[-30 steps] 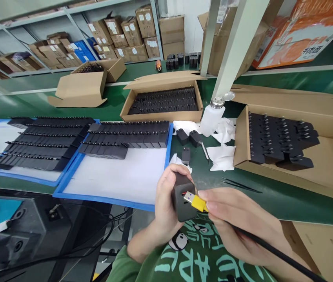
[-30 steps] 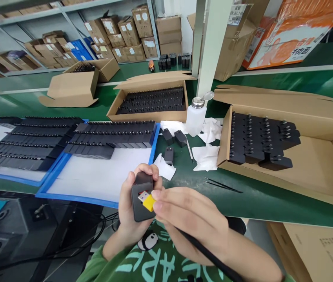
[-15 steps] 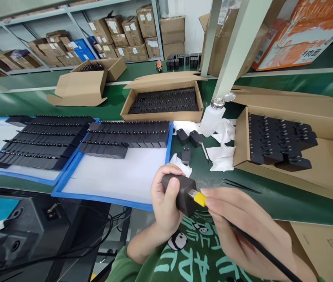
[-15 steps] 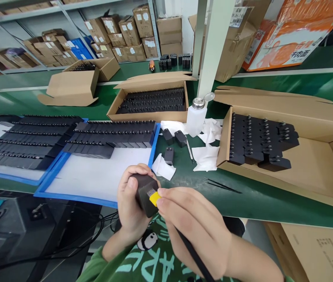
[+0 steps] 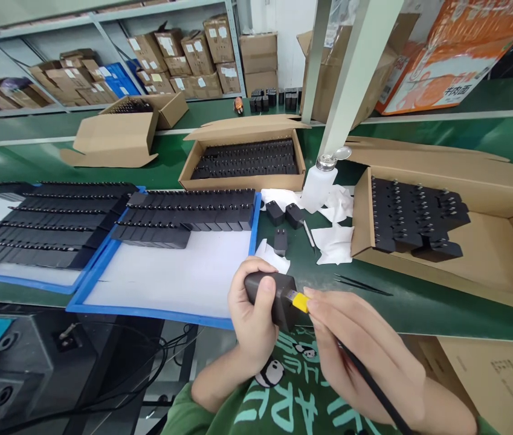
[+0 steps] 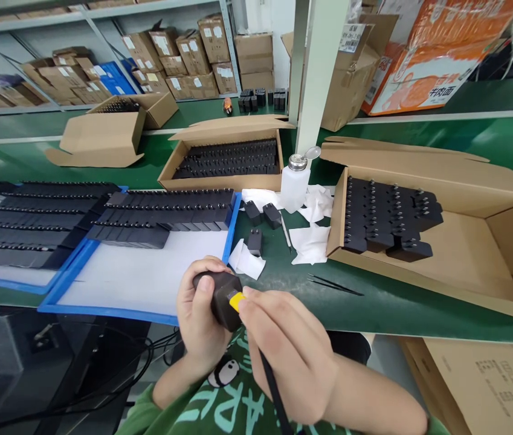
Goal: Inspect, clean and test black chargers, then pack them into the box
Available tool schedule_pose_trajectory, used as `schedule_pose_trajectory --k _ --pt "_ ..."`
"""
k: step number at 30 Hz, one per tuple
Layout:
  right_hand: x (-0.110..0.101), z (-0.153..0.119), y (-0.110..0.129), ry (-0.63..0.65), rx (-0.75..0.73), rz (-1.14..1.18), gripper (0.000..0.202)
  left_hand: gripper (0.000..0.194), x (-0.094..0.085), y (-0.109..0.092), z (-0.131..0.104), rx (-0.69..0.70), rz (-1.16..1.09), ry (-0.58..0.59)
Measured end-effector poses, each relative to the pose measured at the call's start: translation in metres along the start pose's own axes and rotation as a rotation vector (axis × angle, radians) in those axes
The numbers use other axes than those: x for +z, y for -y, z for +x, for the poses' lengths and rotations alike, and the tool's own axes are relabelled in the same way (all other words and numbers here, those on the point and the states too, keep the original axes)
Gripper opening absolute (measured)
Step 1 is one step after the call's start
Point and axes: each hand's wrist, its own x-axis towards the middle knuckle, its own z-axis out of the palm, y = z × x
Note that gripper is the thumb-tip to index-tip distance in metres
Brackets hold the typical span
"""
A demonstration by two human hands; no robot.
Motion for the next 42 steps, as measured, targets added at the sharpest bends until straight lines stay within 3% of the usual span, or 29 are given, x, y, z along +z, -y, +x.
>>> schedule_pose_trajectory --k 6,14,24,33,37,42 --pt "0.001 -0.001 -0.002 0.017 -0.034 -0.006 0.034 0.022 0.000 0.004 0.001 0.012 0.030 -0.019" --pt "0.013 -0.003 -0.007 -0.083 -0.046 0.066 0.030 0.019 0.002 0.006 0.001 0.049 0.052 -0.074" --pt "0.015 0.002 -0.008 -0.126 0.059 0.164 0.032 0.014 0.001 0.014 -0.002 0.126 0.089 -0.073" --pt "0.010 -0.012 -0.011 -0.123 0.031 0.047 0.035 0.015 0.012 0.007 -0.003 0.151 0.029 -0.076" --pt "0.007 -0.010 -0.015 -0.120 0.039 0.102 0.036 0.017 0.013 0.002 -0.002 0.099 -0.018 -0.077" --pt "-0.003 -0.009 -0.009 -0.056 0.009 0.128 0.039 0.027 0.010 -0.006 0.001 -0.029 -0.061 0.008"
